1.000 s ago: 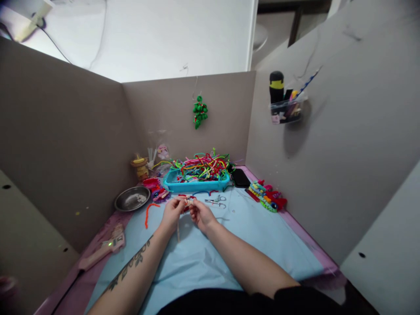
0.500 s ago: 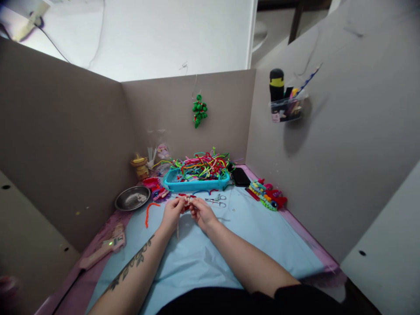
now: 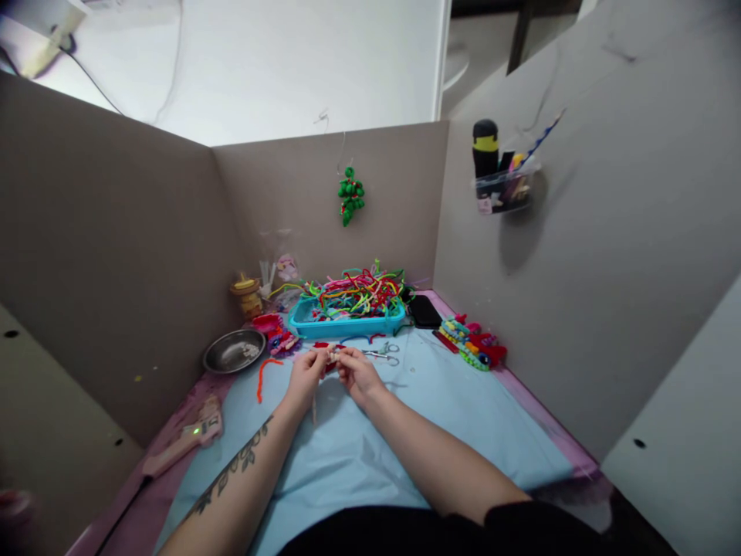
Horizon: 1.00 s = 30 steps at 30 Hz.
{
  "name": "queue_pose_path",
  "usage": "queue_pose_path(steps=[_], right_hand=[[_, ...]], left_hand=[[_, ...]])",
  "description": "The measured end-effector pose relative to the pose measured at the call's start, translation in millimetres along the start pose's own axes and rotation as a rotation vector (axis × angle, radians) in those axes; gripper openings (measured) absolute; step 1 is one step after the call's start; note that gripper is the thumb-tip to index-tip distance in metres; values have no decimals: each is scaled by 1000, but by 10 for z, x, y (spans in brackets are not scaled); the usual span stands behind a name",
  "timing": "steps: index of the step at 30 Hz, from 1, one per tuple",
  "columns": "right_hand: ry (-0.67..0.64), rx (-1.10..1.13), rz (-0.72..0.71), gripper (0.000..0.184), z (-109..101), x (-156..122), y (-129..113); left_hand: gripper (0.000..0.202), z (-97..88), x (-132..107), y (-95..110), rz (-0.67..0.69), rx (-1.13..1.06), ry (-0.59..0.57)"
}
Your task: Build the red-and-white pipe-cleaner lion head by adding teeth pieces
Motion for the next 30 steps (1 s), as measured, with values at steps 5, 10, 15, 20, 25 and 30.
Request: queue_pose_path(steps=[5,10,15,20,25,30], right_hand=[[-4,48,69,23,3,-3,89],[-9,30,143,33,1,0,178],[22,24,130,31,-14,-17,150],[28,53,34,19,11,-37,35],[-10,27,2,22,23,-23,18],[-11,-31,-56,26,22,-26,-33]], left_hand=[[41,28,27,-69,1,-70,-18],[40,68,31,-64,1,-187,-53],[41,73,20,-52,-27,-193,-57],[45,67,16,-103,-79,-241,-45],[36,72,20,-121,-68,-207,-61],[38,47,28,-127,-66,-184,-43]])
Point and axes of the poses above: each hand's wrist, its own x-axis towards the middle knuckle, its own z-axis out of the palm, y = z × x, the point moved 10 cm from there along x, towards the middle knuckle, and after that the axes turned 11 degrees about x, right-handed, at the moved point
